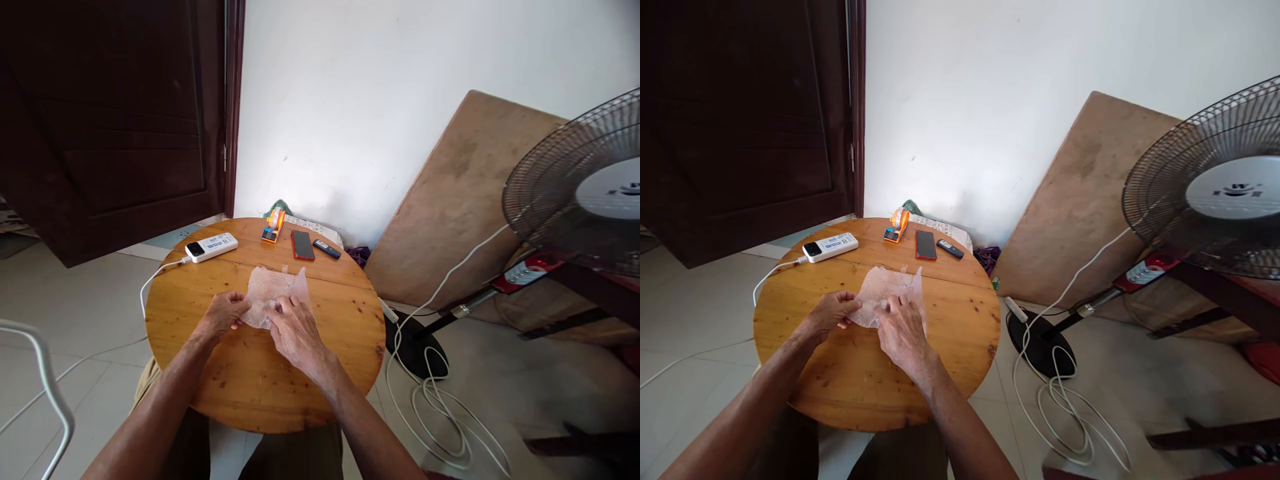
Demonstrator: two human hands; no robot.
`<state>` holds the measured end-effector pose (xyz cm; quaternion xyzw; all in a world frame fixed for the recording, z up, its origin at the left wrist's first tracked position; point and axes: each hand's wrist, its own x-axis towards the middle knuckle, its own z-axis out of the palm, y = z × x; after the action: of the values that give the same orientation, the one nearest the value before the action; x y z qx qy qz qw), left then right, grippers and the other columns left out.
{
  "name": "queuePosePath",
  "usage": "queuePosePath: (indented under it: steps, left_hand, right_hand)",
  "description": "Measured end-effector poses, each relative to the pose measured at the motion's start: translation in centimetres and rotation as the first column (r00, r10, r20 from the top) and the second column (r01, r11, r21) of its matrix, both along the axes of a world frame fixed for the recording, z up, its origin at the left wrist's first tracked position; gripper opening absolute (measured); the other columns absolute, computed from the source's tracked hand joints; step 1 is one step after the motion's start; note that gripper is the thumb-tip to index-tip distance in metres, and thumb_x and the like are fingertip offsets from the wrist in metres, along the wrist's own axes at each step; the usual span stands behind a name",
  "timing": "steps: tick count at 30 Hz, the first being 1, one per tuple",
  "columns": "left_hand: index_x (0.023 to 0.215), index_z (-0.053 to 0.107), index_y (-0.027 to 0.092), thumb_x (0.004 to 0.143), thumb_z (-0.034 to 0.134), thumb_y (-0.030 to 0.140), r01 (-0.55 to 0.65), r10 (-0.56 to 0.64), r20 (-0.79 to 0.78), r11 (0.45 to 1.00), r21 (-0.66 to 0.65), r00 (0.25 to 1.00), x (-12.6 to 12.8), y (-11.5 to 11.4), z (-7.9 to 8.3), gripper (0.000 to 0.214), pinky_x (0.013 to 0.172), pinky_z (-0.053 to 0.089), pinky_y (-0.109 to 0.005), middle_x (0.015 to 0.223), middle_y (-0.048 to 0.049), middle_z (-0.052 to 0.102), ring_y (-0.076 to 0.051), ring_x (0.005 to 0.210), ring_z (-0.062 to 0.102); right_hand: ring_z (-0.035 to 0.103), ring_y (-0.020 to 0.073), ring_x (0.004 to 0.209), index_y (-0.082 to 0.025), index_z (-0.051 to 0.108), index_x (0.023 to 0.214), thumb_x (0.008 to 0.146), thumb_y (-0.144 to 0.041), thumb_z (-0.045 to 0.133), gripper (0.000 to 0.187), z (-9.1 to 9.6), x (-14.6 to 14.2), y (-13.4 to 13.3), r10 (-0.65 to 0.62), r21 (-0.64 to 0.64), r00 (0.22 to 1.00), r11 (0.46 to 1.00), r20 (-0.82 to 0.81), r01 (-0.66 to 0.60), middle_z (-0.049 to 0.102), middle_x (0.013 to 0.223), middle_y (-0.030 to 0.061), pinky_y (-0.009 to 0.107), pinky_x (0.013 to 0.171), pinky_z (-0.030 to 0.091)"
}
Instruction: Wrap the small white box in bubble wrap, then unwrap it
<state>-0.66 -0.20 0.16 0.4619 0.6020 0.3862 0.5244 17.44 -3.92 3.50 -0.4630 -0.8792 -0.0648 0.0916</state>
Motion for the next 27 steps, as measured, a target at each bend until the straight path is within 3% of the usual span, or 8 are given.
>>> queuePosePath:
  steps: [9, 15, 20, 24, 27]
  left_hand:
    - [0.063, 0.051, 0.017, 0.055, 0.059, 0.034, -0.027, 0.017, 0.173, 0.998, 0.057, 0.985, 2.9, -0.4, 0.8, 0.020, 0.040, 0.037, -0.018, 0.050, 0.0051, 0.055, -0.007, 0.042, 0.048]
    - [0.064, 0.051, 0.018, 0.057, 0.060, 0.034, 0.063, -0.076, 0.193, 0.995, 0.072, 0.978, 3.8, -0.5, 1.4, 0.020, 0.039, 0.039, -0.020, 0.050, 0.0050, 0.055, -0.009, 0.042, 0.049]
    - [0.063, 0.053, 0.018, 0.064, 0.055, 0.027, 0.147, -0.131, -0.108, 0.975, 0.165, 0.986, 4.8, 0.2, 1.0, 0.009, 0.043, 0.034, -0.021, 0.049, 0.0061, 0.050, -0.009, 0.043, 0.045]
    - [0.062, 0.058, 0.017, 0.068, 0.055, 0.020, 0.241, -0.111, -0.443, 0.938, 0.248, 0.890, 5.3, 0.0, 1.5, 0.007, 0.055, 0.035, -0.022, 0.058, 0.0020, 0.058, -0.012, 0.058, 0.051]
    - [0.068, 0.063, 0.017, 0.070, 0.052, 0.016, 0.310, -0.143, -0.569, 0.928, 0.208, 0.810, 5.4, -0.4, 2.6, 0.011, 0.059, 0.035, -0.024, 0.065, -0.0004, 0.063, -0.014, 0.063, 0.053]
  right_hand:
    - [0.050, 0.0247, 0.095, -0.020, 0.064, 0.105, 0.090, -0.017, 0.053, 0.019, 0.0, 0.0, 0.2, 0.005, -0.008, 1.000, 1.000, 0.006, -0.005, 0.061, 0.099, 0.0087, 0.037, 0.082, 0.039]
    - [0.053, 0.0238, 0.096, -0.017, 0.061, 0.097, 0.081, -0.016, 0.060, 0.017, -0.2, 0.7, 0.3, -0.019, -0.054, 0.985, 0.998, -0.172, 0.010, 0.064, 0.100, 0.0087, 0.036, 0.085, 0.039]
    - [0.057, 0.0207, 0.087, -0.018, 0.060, 0.083, 0.075, -0.006, 0.055, 0.015, -0.1, 1.3, 0.5, -0.036, -0.092, 0.957, 0.996, -0.289, 0.009, 0.067, 0.089, 0.0062, 0.032, 0.080, 0.040]
    - [0.059, 0.0196, 0.085, -0.018, 0.060, 0.076, 0.076, -0.005, 0.052, 0.016, -0.3, 1.7, 0.7, -0.032, -0.111, 0.931, 0.994, -0.363, -0.009, 0.068, 0.084, 0.0055, 0.030, 0.081, 0.042]
    - [0.060, 0.0196, 0.084, -0.019, 0.061, 0.075, 0.073, -0.004, 0.053, 0.017, -0.5, 1.8, 0.8, -0.041, -0.117, 0.920, 0.993, -0.389, -0.006, 0.068, 0.083, 0.0048, 0.030, 0.079, 0.043]
